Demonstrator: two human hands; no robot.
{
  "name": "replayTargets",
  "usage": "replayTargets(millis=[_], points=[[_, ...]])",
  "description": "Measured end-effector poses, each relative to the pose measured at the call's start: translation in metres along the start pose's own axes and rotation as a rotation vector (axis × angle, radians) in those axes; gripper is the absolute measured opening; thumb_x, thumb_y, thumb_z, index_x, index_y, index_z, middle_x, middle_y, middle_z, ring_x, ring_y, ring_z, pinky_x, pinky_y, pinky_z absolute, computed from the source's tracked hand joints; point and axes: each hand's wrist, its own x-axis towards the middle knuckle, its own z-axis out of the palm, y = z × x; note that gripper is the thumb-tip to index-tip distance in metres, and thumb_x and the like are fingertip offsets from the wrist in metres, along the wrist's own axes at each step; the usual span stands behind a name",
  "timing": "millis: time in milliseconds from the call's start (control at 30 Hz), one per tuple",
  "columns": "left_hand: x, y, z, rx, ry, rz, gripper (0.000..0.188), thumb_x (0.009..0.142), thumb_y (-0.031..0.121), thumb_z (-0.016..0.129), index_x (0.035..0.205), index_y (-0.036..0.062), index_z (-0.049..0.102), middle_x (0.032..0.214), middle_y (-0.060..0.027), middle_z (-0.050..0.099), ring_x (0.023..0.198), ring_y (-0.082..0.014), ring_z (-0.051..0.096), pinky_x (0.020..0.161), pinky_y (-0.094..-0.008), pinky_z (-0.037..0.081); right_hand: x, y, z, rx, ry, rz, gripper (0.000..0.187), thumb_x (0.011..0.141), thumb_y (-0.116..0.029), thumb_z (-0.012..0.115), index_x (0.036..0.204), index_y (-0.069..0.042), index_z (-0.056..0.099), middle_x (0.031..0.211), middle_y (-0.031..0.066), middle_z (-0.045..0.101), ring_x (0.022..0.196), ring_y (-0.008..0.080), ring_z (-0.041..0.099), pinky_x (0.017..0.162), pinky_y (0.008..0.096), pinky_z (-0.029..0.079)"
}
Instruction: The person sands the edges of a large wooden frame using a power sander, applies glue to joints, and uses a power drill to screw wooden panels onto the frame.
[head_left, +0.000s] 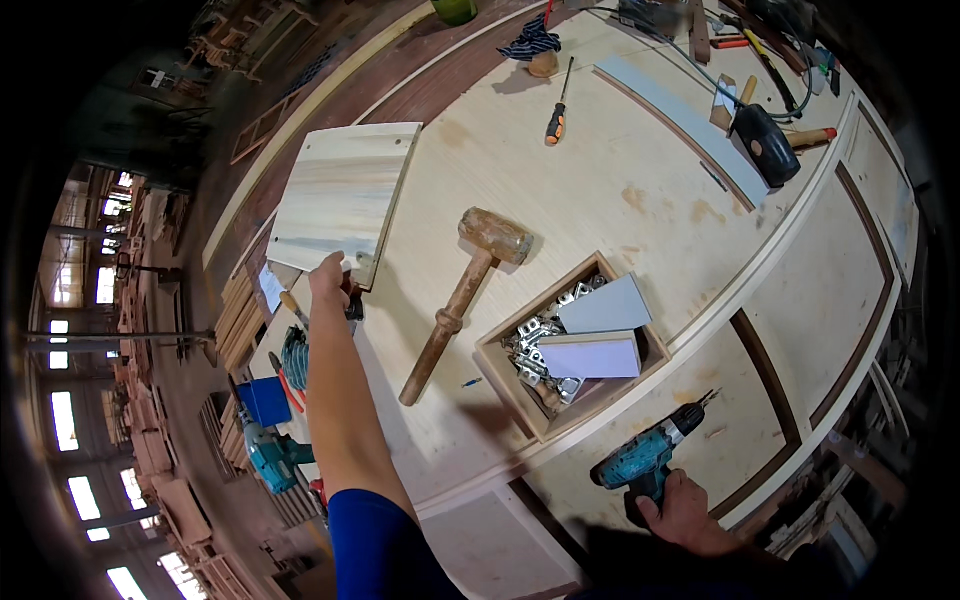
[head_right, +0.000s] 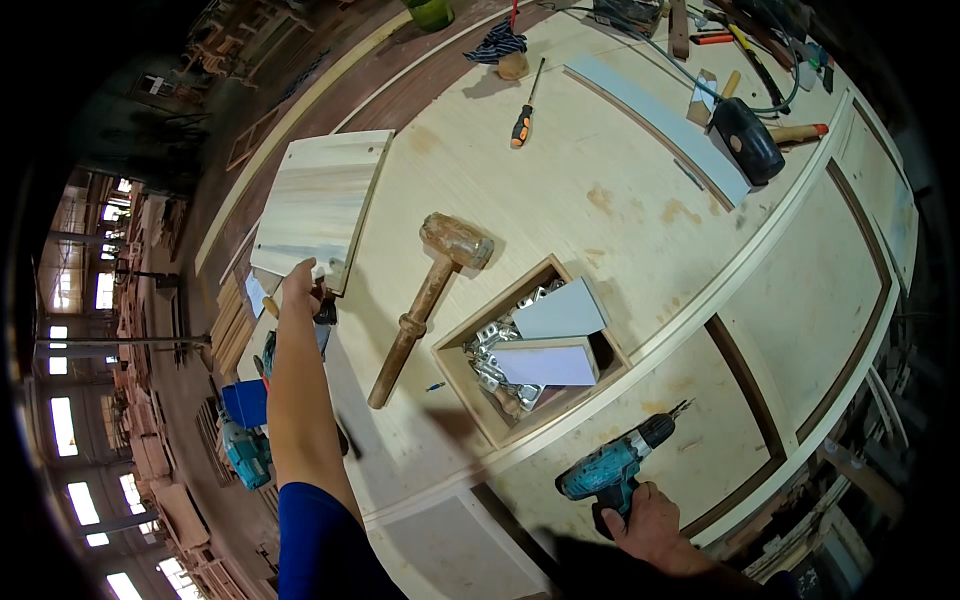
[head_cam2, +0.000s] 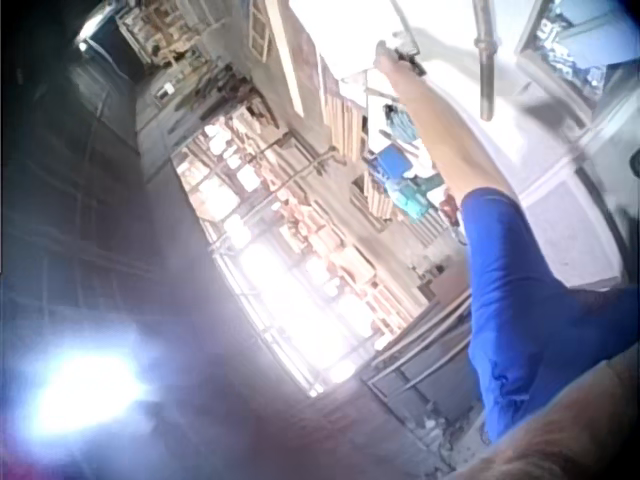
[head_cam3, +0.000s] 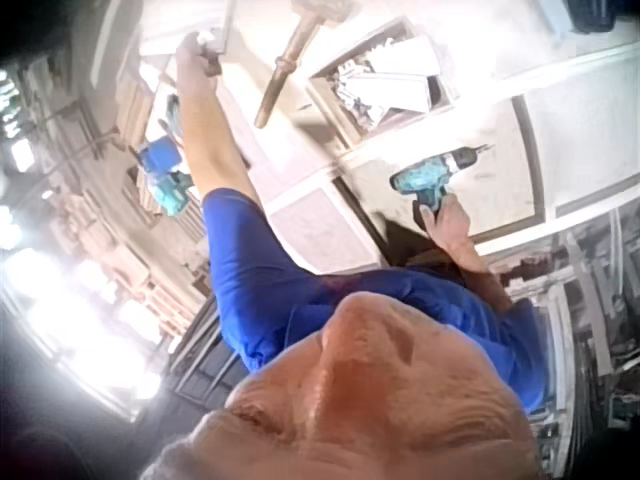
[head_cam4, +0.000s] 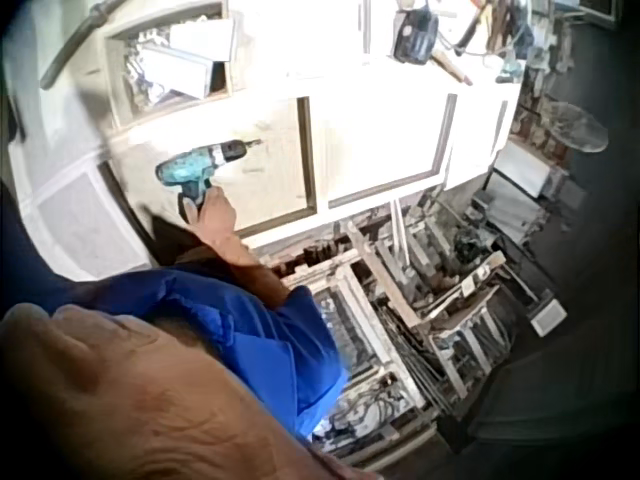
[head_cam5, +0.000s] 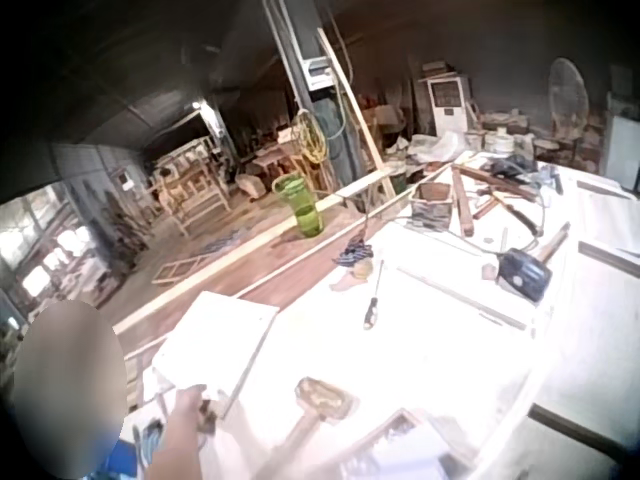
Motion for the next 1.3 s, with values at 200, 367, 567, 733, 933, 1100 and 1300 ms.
replayTargets(millis=[200, 367, 567, 733, 933, 1100, 1300], points=[[0.02, 0.001, 0.002, -0.197, 0.122, -0.171, 0.04, 0.087, 0.03, 0.08, 0.116, 0.0115, 0.061, 0.097, -0.0097, 0.053, 0.077, -0.0196, 0.05, 0.054, -0.0248, 0.045, -0.001, 0.001, 0.0, 0.018, 0.038, -0.034, 0.059, 0.088, -0.054, 0.063, 0.095, 0.005, 0.055, 0.088, 0.0209, 0.058, 0.077, 0.0398, 0.064, 0.062, 0.0497, 0.052], [0.018, 0.002, -0.004, -0.523, -0.485, -0.19, 0.015, 0.096, 0.027, 0.071, 0.101, 0.014, 0.065, 0.077, 0.0018, 0.059, 0.058, -0.0119, 0.046, 0.046, -0.023, 0.036, -0.001, -0.003, -0.006, 0.01, 0.019, 0.002, 0.058, 0.087, -0.053, 0.064, 0.095, 0.004, 0.056, 0.09, 0.0213, 0.06, 0.079, 0.0391, 0.065, 0.065, 0.0497, 0.053], [-0.015, 0.018, 0.045, -0.743, -0.531, -0.007, 0.033, 0.101, 0.018, 0.059, 0.131, 0.0037, 0.053, 0.126, -0.014, 0.058, 0.113, -0.0335, 0.06, 0.093, -0.0557, 0.052, -0.001, -0.006, -0.005, -0.001, 0.067, -0.015, 0.056, 0.088, -0.049, 0.065, 0.098, 0.005, 0.057, 0.092, 0.0228, 0.062, 0.082, 0.0417, 0.066, 0.067, 0.0495, 0.054], [-0.062, 0.036, 0.042, -0.856, -0.545, 0.011, 0.029, 0.096, 0.012, 0.058, 0.125, 0.0056, 0.054, 0.123, -0.0118, 0.062, 0.109, -0.0306, 0.063, 0.083, -0.0409, 0.054, -0.002, -0.002, 0.002, 0.05, 0.182, -0.12, 0.051, 0.087, -0.044, 0.068, 0.096, 0.004, 0.056, 0.087, 0.0242, 0.063, 0.077, 0.0419, 0.066, 0.068, 0.0488, 0.054], [-0.102, 0.047, 0.023, -0.785, -0.593, -0.072, 0.032, 0.09, 0.017, 0.069, 0.119, 0.0105, 0.055, 0.116, -0.0091, 0.062, 0.096, -0.0294, 0.063, 0.071, -0.0359, 0.049, -0.002, 0.0, 0.003, -0.004, 0.115, -0.078, 0.052, 0.088, -0.045, 0.067, 0.099, 0.005, 0.056, 0.091, 0.0256, 0.064, 0.083, 0.0428, 0.066, 0.074, 0.0489, 0.054], [-0.154, 0.036, 0.001, -0.643, -0.574, 0.018, 0.027, 0.092, 0.016, 0.069, 0.115, 0.01, 0.058, 0.113, -0.0064, 0.064, 0.09, -0.0251, 0.062, 0.065, -0.0336, 0.044, -0.003, -0.003, 0.001, -0.031, 0.081, -0.044, 0.054, 0.089, -0.047, 0.064, 0.1, 0.006, 0.057, 0.095, 0.0272, 0.065, 0.088, 0.044, 0.067, 0.078, 0.0491, 0.055], [-0.257, -0.007, -0.094, -0.656, -0.77, 0.199, 0.028, 0.096, 0.011, 0.063, 0.123, 0.0007, 0.06, 0.12, -0.0088, 0.067, 0.11, -0.0218, 0.065, 0.094, -0.037, 0.055, -0.001, -0.003, -0.013, -0.071, 0.022, -0.085, 0.059, 0.091, -0.056, 0.062, 0.095, 0.003, 0.061, 0.087, 0.0245, 0.069, 0.086, 0.0424, 0.069, 0.079, 0.0482, 0.056]])
